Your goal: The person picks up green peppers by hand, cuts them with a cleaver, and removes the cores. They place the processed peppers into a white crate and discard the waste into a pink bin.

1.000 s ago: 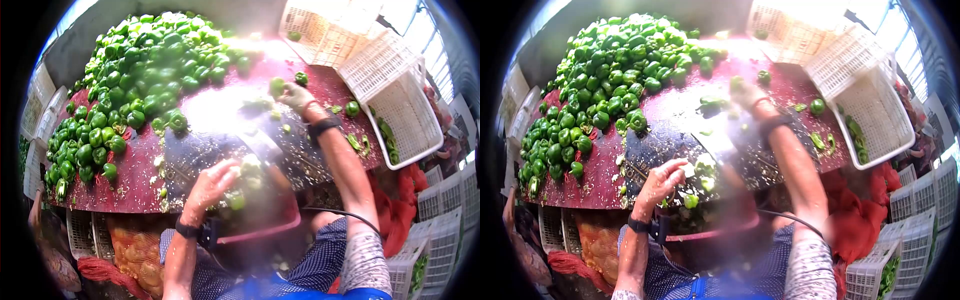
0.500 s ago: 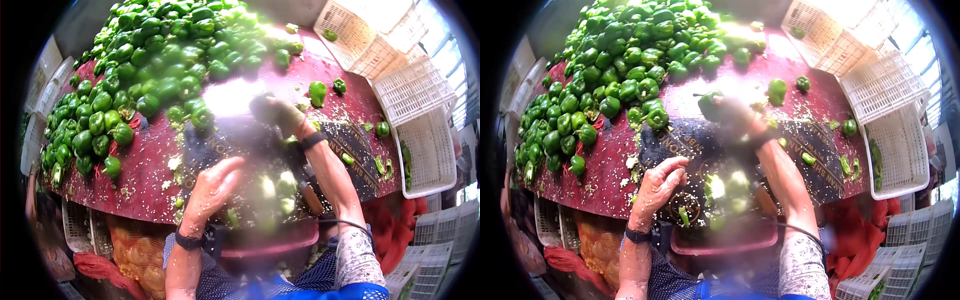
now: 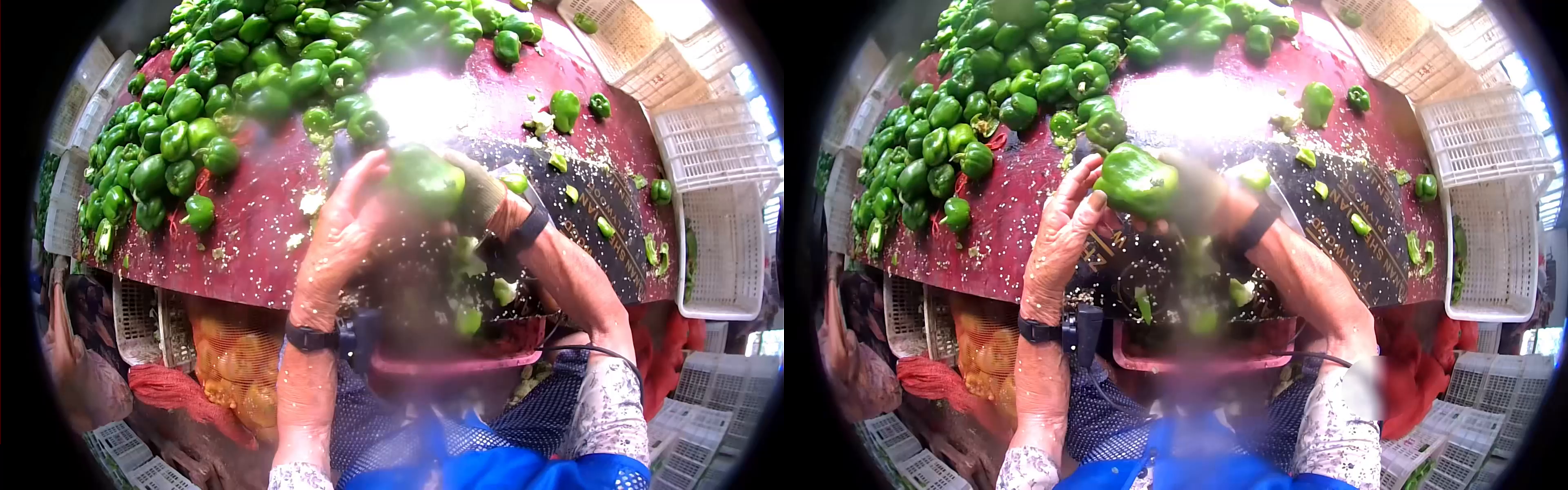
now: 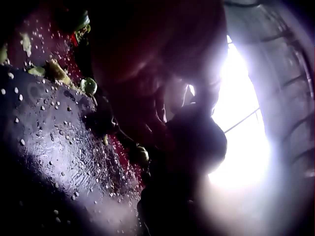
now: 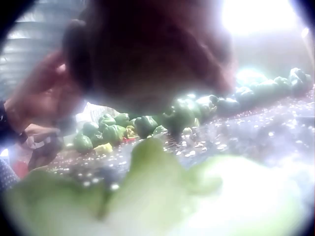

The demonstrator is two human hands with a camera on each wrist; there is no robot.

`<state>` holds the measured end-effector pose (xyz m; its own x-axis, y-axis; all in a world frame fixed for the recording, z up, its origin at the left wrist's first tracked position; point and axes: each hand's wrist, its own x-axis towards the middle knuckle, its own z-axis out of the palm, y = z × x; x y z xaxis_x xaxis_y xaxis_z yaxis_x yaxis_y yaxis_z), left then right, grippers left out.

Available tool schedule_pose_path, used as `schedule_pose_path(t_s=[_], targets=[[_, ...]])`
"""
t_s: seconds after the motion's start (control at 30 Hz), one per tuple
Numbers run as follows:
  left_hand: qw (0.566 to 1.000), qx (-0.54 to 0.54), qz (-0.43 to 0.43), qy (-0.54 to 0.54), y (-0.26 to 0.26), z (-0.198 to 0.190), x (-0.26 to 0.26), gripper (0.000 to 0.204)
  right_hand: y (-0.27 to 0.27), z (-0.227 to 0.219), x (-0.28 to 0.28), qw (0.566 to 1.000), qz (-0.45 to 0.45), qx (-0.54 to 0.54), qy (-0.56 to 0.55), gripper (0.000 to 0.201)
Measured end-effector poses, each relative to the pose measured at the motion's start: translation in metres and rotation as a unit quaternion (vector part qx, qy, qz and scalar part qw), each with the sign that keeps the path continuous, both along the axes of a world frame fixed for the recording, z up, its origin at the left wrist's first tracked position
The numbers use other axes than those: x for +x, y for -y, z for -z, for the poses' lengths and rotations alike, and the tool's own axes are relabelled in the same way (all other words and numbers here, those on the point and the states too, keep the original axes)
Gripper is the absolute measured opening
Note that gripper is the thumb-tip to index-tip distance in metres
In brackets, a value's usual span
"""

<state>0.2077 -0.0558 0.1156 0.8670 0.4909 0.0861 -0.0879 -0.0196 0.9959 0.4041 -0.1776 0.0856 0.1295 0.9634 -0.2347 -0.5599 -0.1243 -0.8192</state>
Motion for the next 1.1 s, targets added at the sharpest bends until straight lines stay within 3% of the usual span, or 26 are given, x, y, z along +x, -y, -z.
schedule_pose_path(t_s=[0.07, 0.13, 0.2, 0.27, 0.3, 0.37, 0.4, 0.43, 0.5, 0.63, 0.8, 0.87, 1.0, 1.03, 1.07, 1.1], targets=[[0.999, -0.043, 0.014, -0.004, 0.0, -0.001, 0.0, 0.056, 0.004, 0.011, 0.007, 0.998, -0.031, -0.042, 0.028, 0.04], [0.996, -0.077, 0.038, 0.014, 0.0, 0.002, 0.0, 0.057, 0.007, 0.014, 0.009, 0.969, -0.065, -0.004, 0.238, 0.04], [0.994, -0.1, 0.043, 0.024, 0.001, 0.013, 0.001, 0.052, 0.008, -0.004, 0.009, 0.926, -0.077, 0.043, 0.366, 0.041], [0.987, -0.154, 0.033, 0.038, 0.005, 0.008, 0.004, 0.049, 0.002, -0.026, 0.003, 0.961, -0.048, 0.054, 0.268, 0.043], [0.982, -0.18, 0.028, 0.045, 0.007, 0.005, 0.006, 0.047, -0.002, -0.032, -0.001, 0.992, -0.014, 0.037, 0.12, 0.044], [0.981, -0.182, 0.023, 0.06, 0.007, 0.007, 0.009, 0.045, 0.001, -0.051, -0.013, 0.996, 0.051, 0.034, 0.066, 0.046], [0.981, -0.183, 0.021, 0.067, 0.008, 0.007, 0.011, 0.044, 0.01, -0.065, -0.028, 0.982, 0.084, 0.05, 0.162, 0.046], [0.984, -0.167, 0.023, 0.064, 0.01, 0.005, 0.012, 0.044, 0.011, -0.061, -0.027, 0.943, 0.088, 0.059, 0.317, 0.045], [0.989, -0.135, 0.033, 0.056, 0.017, 0.0, 0.015, 0.044, 0.012, -0.053, -0.024, 0.776, 0.129, 0.033, 0.617, 0.044], [0.986, -0.151, 0.035, 0.054, 0.019, 0.003, 0.013, 0.043, 0.014, -0.061, -0.019, 0.776, 0.163, -0.017, 0.609, 0.028], [0.966, -0.236, 0.041, 0.097, 0.016, 0.0, 0.01, 0.04, 0.03, -0.031, 0.026, 0.723, 0.155, -0.069, 0.669, 0.024], [0.933, -0.335, 0.057, 0.123, 0.019, -0.016, 0.008, 0.043, 0.057, -0.034, 0.045, 0.658, 0.095, -0.092, 0.741, 0.026], [0.853, -0.491, 0.06, 0.166, 0.011, -0.012, -0.004, 0.05, 0.112, -0.086, 0.01, 0.617, -0.068, -0.268, 0.737, 0.046], [0.836, -0.516, 0.056, 0.177, 0.011, -0.012, -0.006, 0.049, 0.125, -0.084, 0.005, 0.585, -0.11, -0.326, 0.734, 0.052], [0.841, -0.51, 0.053, 0.171, 0.008, -0.008, -0.007, 0.049, 0.135, -0.084, -0.003, 0.553, -0.151, -0.365, 0.733, 0.057], [0.89, -0.424, 0.045, 0.16, 0.006, -0.006, -0.009, 0.048, 0.145, -0.088, -0.012, 0.519, -0.191, -0.404, 0.729, 0.062]])
